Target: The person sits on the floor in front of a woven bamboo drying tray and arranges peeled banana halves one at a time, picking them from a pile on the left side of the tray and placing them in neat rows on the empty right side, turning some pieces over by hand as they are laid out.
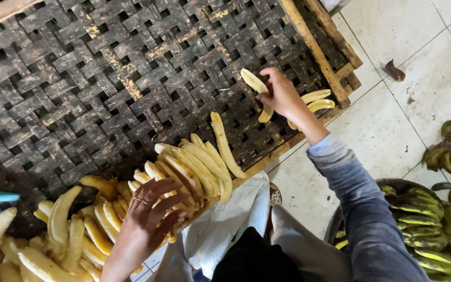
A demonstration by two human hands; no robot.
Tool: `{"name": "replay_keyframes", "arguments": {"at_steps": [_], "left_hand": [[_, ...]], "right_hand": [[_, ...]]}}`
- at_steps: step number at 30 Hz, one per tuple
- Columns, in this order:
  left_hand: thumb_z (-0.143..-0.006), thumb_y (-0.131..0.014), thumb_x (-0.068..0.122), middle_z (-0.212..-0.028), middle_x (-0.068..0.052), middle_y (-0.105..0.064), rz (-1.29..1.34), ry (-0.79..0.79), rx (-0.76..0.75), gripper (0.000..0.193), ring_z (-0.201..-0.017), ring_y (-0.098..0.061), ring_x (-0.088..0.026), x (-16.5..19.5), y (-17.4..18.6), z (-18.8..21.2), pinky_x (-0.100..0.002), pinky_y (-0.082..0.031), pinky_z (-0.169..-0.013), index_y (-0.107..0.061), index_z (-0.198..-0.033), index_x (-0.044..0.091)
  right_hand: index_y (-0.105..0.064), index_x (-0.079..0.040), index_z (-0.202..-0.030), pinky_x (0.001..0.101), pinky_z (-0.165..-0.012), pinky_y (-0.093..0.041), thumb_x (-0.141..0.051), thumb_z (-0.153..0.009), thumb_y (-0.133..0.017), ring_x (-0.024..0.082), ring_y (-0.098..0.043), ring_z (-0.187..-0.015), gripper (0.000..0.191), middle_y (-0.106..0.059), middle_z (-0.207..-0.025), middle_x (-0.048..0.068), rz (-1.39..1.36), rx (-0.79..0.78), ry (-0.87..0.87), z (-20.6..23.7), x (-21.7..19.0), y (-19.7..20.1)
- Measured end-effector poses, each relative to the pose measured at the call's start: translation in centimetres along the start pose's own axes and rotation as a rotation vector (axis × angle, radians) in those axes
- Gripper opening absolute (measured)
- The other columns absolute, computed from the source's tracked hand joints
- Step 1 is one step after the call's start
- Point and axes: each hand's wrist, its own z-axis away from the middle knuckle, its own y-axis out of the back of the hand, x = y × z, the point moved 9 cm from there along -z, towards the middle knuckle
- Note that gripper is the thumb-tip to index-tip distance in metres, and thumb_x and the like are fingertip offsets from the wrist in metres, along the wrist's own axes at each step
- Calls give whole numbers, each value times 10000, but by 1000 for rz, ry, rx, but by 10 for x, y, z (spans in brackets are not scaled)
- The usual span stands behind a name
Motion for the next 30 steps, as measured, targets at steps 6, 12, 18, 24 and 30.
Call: {"name": "replay_keyframes", "arguments": {"at_steps": [6, 12, 18, 24, 30], "left_hand": [[-801, -779, 100, -1271, -94, -658, 20, -2, -12, 375, -1222, -606, -326, -1, -3, 3, -463, -497, -1027, -721, -1172, 96], [-783, -794, 90, -1258, -88, -663, 42, -15, -3, 382, -1214, -616, -322, -1, -5, 4, -454, -506, -1012, -721, -1158, 93], [-778, -807, 101, -1248, -78, -676, 61, 4, -8, 379, -1219, -620, -306, 0, -6, 5, -443, -521, -1018, -728, -1148, 97], [-807, -783, 122, -1263, -74, -675, 5, 17, -23, 349, -1247, -605, -311, -3, -8, 4, -461, -501, -1039, -730, -1152, 102], [-805, -787, 187, -1351, -103, -634, -186, -8, -50, 437, -1319, -533, -334, -7, -23, 1, -506, -423, -1104, -703, -1227, 114]], "right_hand": [[-693, -134, -1296, 403, -732, -579, -146, -959, -660, 264, -724, -855, 338, -769, -1078, 50, 23, -469, -238, -18, 27, 27], [-767, -87, -1163, 323, -900, -551, -238, -993, -632, 162, -741, -1001, 264, -808, -1098, 46, 41, -755, 49, -28, 40, 52], [-769, -106, -1167, 321, -900, -540, -249, -972, -646, 172, -732, -1016, 272, -792, -1117, 23, 16, -726, -49, -12, 79, 31], [-811, -66, -1034, 372, -816, -531, -210, -876, -781, 248, -696, -915, 215, -737, -992, 106, 156, -520, 102, -2, 47, 53], [-610, -55, -1112, 369, -652, -563, -168, -941, -741, 220, -728, -755, 243, -739, -862, 110, -92, -171, 91, 46, -65, -16]]}}
